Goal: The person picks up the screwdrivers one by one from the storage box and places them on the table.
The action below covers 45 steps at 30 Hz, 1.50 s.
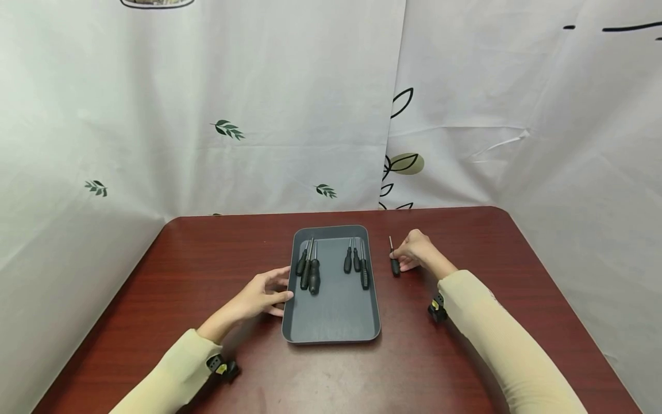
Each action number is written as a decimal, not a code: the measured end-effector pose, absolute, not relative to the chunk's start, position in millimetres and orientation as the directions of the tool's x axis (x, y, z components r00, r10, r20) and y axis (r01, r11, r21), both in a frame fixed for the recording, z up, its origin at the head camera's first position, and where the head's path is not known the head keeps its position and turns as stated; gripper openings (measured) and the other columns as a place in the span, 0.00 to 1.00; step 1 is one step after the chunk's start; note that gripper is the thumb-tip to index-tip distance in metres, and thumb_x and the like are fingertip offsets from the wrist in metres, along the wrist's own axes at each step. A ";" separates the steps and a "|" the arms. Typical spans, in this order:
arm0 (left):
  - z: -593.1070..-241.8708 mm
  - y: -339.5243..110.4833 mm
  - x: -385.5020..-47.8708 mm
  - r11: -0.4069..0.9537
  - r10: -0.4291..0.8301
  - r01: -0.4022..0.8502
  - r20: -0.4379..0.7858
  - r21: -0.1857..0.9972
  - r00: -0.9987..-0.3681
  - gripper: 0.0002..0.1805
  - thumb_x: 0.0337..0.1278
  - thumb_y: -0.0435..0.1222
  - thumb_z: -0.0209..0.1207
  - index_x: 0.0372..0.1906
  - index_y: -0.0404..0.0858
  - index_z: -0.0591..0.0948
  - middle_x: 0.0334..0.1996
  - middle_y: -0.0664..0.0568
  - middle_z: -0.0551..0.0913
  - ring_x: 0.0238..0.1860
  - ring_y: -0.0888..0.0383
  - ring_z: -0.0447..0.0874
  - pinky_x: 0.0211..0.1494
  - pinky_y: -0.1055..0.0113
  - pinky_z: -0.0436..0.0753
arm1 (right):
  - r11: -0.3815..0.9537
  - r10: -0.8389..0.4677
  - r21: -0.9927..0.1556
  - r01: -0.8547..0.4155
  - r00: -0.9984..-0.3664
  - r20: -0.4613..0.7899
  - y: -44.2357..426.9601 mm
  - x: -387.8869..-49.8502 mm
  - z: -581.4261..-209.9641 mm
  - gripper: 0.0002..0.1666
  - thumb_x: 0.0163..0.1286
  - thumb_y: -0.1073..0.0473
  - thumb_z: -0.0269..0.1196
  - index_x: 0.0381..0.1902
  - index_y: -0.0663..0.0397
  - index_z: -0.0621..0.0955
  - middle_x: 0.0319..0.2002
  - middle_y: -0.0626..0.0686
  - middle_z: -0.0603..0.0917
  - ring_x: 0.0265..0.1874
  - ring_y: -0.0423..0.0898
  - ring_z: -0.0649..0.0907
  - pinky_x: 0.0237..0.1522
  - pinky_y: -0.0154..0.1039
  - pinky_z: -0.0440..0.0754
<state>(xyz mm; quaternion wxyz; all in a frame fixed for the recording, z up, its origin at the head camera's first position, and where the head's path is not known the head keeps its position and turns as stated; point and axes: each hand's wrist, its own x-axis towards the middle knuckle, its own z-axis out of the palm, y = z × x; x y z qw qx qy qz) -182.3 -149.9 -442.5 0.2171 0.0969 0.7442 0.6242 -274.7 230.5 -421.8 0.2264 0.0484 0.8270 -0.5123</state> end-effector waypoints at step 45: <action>-442.1 -151.6 -182.6 0.188 0.419 -0.132 -0.201 0.973 -0.885 0.38 0.67 0.25 0.59 0.77 0.28 0.55 0.60 0.25 0.70 0.46 0.40 0.85 0.39 0.51 0.89 | 0.383 -0.182 -0.888 0.255 -0.922 -0.343 226.6 -267.6 -397.2 0.22 0.71 0.64 0.64 0.50 0.84 0.78 0.23 0.57 0.85 0.18 0.42 0.85 0.32 0.45 0.90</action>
